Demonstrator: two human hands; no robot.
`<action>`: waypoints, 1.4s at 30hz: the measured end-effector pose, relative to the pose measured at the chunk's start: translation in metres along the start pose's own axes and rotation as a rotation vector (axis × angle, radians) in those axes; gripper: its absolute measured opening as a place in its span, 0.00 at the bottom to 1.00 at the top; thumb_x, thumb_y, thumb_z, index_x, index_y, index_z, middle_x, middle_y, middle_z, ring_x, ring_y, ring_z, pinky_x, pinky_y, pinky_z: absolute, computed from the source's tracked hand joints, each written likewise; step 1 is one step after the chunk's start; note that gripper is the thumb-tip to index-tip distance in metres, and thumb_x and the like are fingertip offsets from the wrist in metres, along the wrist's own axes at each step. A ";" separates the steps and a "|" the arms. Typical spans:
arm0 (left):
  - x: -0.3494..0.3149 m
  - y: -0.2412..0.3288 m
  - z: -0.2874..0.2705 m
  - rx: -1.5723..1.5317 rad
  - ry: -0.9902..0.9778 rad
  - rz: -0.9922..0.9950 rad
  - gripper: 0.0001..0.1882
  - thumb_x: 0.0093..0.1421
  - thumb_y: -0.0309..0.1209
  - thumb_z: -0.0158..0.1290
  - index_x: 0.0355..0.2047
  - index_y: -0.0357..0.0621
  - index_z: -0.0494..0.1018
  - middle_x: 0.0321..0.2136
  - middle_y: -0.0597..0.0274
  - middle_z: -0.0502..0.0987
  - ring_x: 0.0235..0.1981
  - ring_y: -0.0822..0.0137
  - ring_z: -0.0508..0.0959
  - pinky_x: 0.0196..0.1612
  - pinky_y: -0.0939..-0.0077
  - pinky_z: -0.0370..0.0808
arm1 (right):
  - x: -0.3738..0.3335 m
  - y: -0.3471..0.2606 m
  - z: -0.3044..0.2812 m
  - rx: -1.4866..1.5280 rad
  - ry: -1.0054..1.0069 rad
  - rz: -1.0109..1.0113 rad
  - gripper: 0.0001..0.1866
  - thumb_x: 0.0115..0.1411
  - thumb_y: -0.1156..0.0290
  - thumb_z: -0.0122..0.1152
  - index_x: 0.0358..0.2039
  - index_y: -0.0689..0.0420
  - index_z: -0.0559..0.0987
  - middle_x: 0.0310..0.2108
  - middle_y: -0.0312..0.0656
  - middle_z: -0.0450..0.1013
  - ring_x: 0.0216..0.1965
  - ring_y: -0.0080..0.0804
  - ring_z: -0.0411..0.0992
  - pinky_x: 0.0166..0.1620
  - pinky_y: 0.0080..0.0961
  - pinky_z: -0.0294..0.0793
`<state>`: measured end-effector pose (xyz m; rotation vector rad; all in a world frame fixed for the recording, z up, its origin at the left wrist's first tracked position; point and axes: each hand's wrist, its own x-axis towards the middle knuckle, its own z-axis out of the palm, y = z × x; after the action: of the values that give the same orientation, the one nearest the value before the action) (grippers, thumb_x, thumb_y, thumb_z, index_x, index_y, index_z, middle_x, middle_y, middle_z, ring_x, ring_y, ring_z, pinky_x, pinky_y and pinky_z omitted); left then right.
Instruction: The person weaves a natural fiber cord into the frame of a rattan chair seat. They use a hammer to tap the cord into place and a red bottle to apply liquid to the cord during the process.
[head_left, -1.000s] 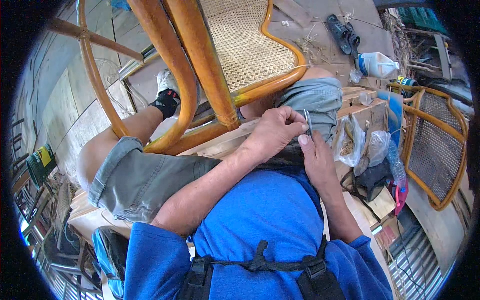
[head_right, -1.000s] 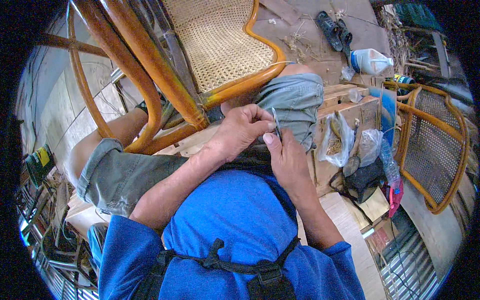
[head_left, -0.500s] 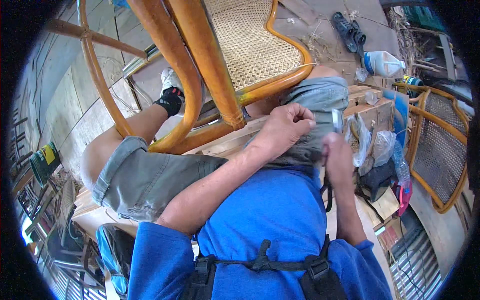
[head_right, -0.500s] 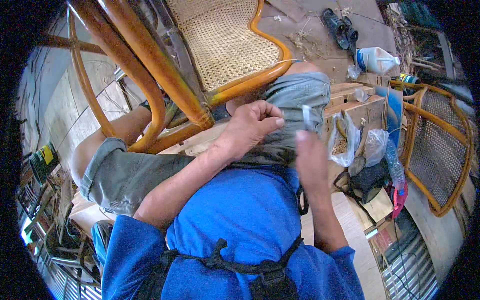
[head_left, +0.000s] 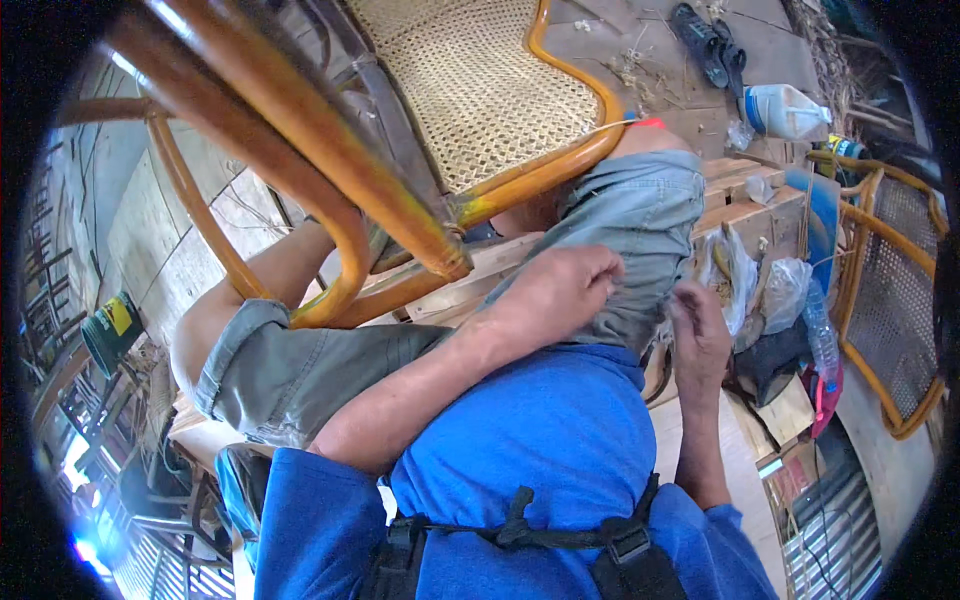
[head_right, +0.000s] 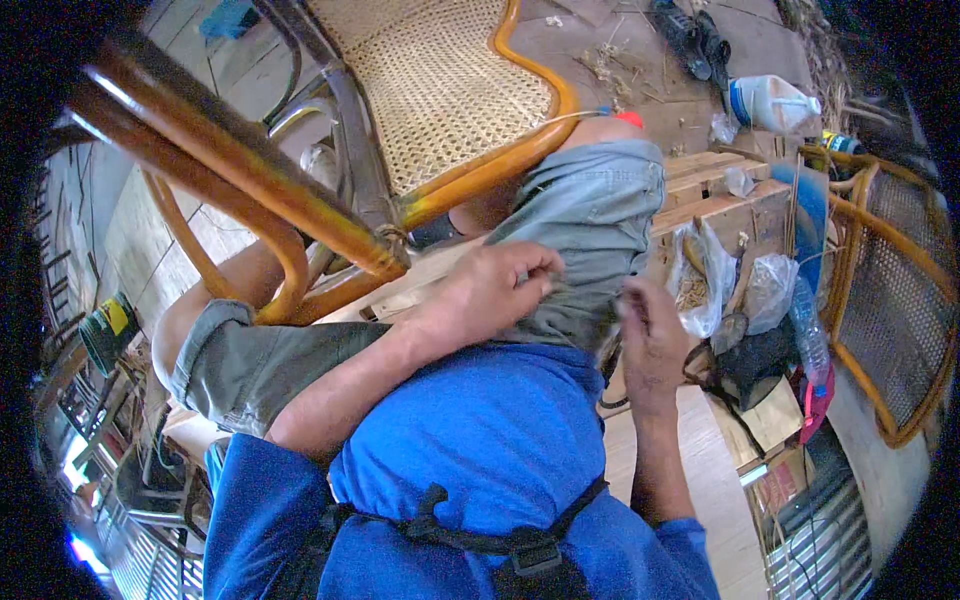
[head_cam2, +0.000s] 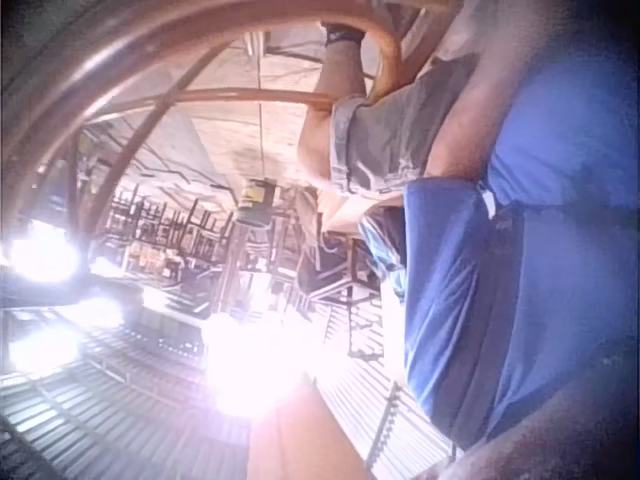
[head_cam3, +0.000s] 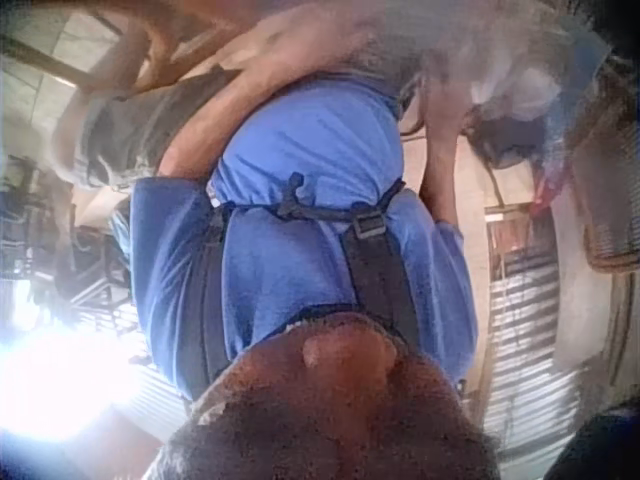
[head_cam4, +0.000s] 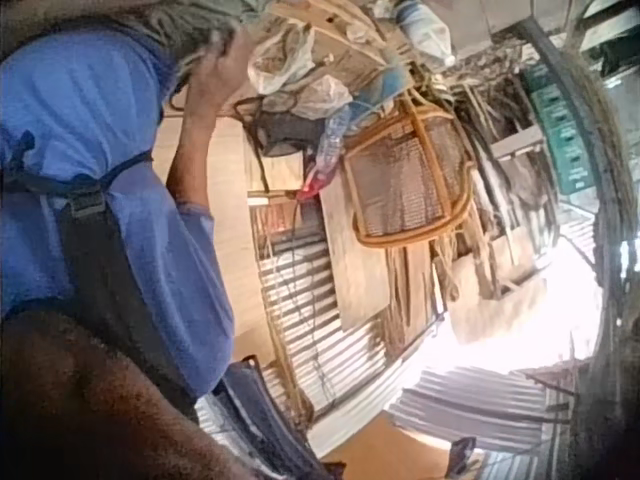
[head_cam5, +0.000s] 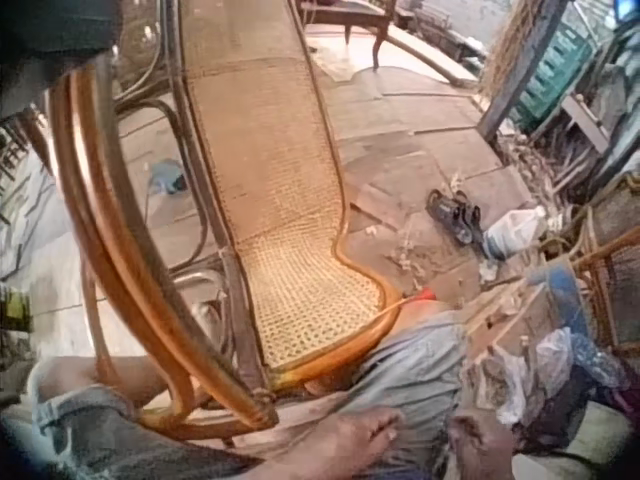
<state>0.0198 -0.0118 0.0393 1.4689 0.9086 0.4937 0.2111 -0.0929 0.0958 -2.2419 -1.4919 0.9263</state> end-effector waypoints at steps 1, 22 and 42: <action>0.001 0.006 -0.001 0.058 -0.015 0.013 0.11 0.52 0.27 0.50 0.38 0.39 0.71 0.27 0.53 0.76 0.29 0.58 0.78 0.34 0.68 0.74 | 0.011 -0.017 0.000 0.051 -0.074 -0.086 0.14 0.53 0.79 0.52 0.42 0.61 0.73 0.39 0.46 0.72 0.41 0.37 0.72 0.42 0.28 0.70; 0.020 -0.006 -0.019 -0.278 0.221 -0.421 0.14 0.59 0.30 0.47 0.41 0.32 0.68 0.28 0.58 0.76 0.34 0.70 0.75 0.39 0.77 0.71 | 0.151 -0.048 0.030 0.059 -0.300 -0.314 0.07 0.52 0.76 0.54 0.33 0.59 0.74 0.28 0.46 0.74 0.30 0.35 0.74 0.35 0.27 0.71; 0.027 -0.052 -0.008 -0.009 0.123 -0.426 0.13 0.57 0.33 0.46 0.34 0.34 0.72 0.24 0.56 0.75 0.27 0.65 0.75 0.33 0.71 0.71 | 0.202 -0.012 0.078 0.213 -0.176 -0.651 0.05 0.50 0.81 0.57 0.29 0.59 0.75 0.27 0.39 0.73 0.32 0.28 0.72 0.37 0.21 0.71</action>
<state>0.0172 0.0096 -0.0162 1.2004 1.2764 0.2721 0.2034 0.0863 -0.0265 -1.4032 -1.9168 1.0109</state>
